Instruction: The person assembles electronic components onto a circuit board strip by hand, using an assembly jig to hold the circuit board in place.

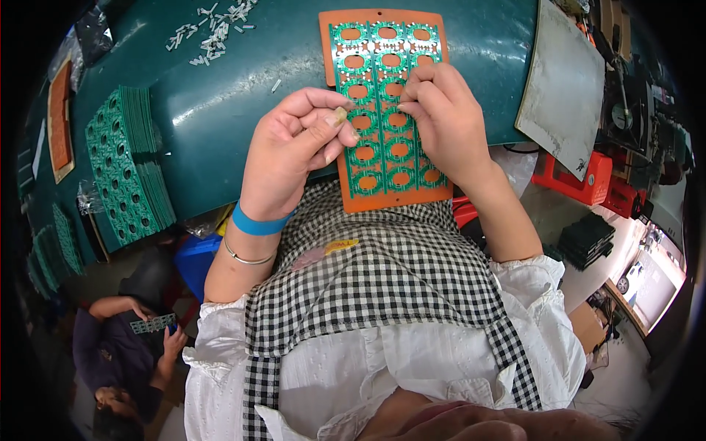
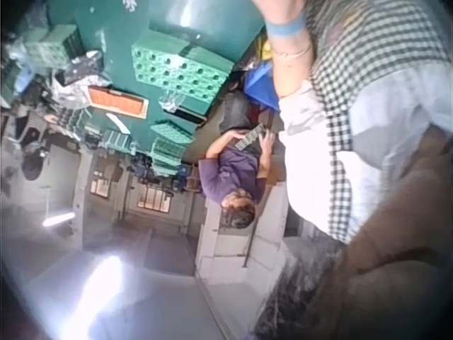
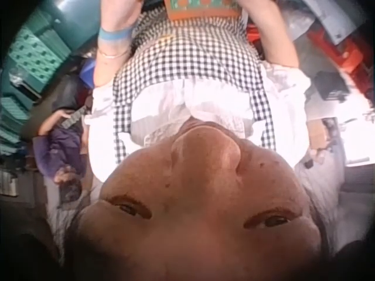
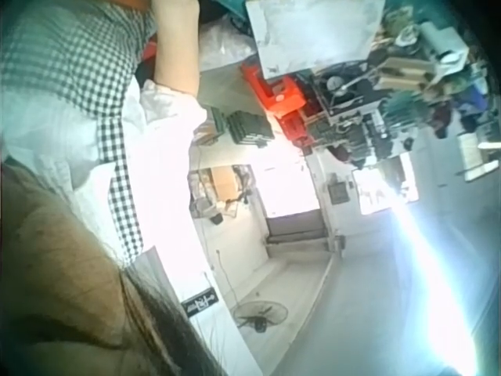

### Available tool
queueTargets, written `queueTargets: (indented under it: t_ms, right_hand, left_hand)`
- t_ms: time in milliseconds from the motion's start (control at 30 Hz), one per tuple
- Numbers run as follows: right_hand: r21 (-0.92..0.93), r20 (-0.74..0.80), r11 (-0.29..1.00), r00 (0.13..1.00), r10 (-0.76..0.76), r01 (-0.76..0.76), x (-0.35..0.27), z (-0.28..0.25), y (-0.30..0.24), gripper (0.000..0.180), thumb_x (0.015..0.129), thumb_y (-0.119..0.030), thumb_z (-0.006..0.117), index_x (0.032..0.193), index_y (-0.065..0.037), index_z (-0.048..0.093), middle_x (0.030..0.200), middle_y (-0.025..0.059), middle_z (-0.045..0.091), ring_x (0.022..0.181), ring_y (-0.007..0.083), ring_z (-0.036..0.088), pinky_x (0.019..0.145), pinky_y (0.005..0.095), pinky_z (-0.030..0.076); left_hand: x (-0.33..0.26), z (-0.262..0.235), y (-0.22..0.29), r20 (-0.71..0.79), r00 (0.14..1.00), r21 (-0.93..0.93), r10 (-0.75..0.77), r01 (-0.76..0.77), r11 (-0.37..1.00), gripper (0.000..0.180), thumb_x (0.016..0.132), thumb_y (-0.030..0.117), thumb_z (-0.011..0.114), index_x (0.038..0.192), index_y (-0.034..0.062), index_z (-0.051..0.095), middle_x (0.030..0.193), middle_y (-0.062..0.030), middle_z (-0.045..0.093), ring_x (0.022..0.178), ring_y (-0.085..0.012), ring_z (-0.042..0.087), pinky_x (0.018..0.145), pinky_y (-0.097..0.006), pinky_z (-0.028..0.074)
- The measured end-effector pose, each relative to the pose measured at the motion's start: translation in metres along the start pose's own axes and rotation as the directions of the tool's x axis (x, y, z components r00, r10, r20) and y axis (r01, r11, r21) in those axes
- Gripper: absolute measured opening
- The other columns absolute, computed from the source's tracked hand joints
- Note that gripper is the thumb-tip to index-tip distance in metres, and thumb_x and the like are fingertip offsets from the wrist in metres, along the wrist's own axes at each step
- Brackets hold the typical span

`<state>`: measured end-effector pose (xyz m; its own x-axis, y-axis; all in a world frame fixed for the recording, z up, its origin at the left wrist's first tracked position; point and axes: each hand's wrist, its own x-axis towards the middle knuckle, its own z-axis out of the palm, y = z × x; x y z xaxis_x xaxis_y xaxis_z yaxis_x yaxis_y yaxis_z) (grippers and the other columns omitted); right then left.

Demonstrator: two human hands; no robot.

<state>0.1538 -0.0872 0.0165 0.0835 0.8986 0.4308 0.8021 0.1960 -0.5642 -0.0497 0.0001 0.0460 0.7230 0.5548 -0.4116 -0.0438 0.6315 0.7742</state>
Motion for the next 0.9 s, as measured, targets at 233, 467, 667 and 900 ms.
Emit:
queueTargets:
  t_ms: [233, 467, 667, 900]
  right_hand:
    - [-0.032, 0.053, 0.997, 0.996, -0.066, 0.068, 0.002, -0.007, -0.002, 0.021, 0.065, -0.003, 0.072, 0.083, -0.002, 0.061, 0.088, 0.0067, 0.057, 0.082, 0.0251, 0.057, 0.067, 0.0351, 0.049]
    - [0.444, 0.106, 0.886, 0.989, 0.099, -0.136, 0.009, -0.015, -0.025, 0.02, 0.071, -0.002, 0.073, 0.09, -0.006, 0.068, 0.086, 0.0053, 0.062, 0.08, 0.0198, 0.061, 0.068, 0.0295, 0.05]
    - [0.421, 0.071, 0.905, 0.996, 0.044, -0.07, 0.007, -0.028, -0.021, 0.008, 0.074, 0.0, 0.064, 0.077, -0.002, 0.057, 0.088, 0.009, 0.06, 0.082, 0.0257, 0.059, 0.07, 0.0324, 0.047]
    - [0.212, 0.184, 0.977, 0.983, -0.011, -0.029, -0.015, -0.023, -0.005, 0.012, 0.073, 0.001, 0.064, 0.076, -0.002, 0.053, 0.095, 0.0091, 0.054, 0.086, 0.0265, 0.053, 0.073, 0.0333, 0.046]
  left_hand:
    - [-0.001, 0.007, -0.001, 0.024, 0.999, 0.099, 0.024, -0.026, 0.995, 0.027, 0.093, 0.006, 0.052, 0.119, 0.0014, 0.054, 0.083, -0.0033, 0.063, 0.064, -0.0024, 0.047, 0.056, -0.014, 0.037]
    - [-0.005, 0.022, 0.004, 0.084, 0.996, 0.041, -0.001, -0.002, 0.999, 0.036, 0.092, 0.004, 0.052, 0.127, 0.0009, 0.045, 0.081, -0.0049, 0.063, 0.063, -0.004, 0.046, 0.055, -0.015, 0.037]
    - [0.001, 0.009, -0.003, 0.21, 0.973, -0.219, -0.094, 0.141, 0.965, 0.037, 0.091, 0.002, 0.051, 0.127, -0.002, 0.044, 0.09, -0.0108, 0.063, 0.067, -0.0074, 0.051, 0.056, -0.018, 0.039]
    - [0.006, -0.019, 0.005, 0.004, 0.999, -0.316, 0.04, -0.037, 0.948, 0.03, 0.095, 0.0, 0.044, 0.124, -0.0079, 0.046, 0.13, -0.0248, 0.05, 0.119, -0.0299, 0.054, 0.085, -0.027, 0.056]
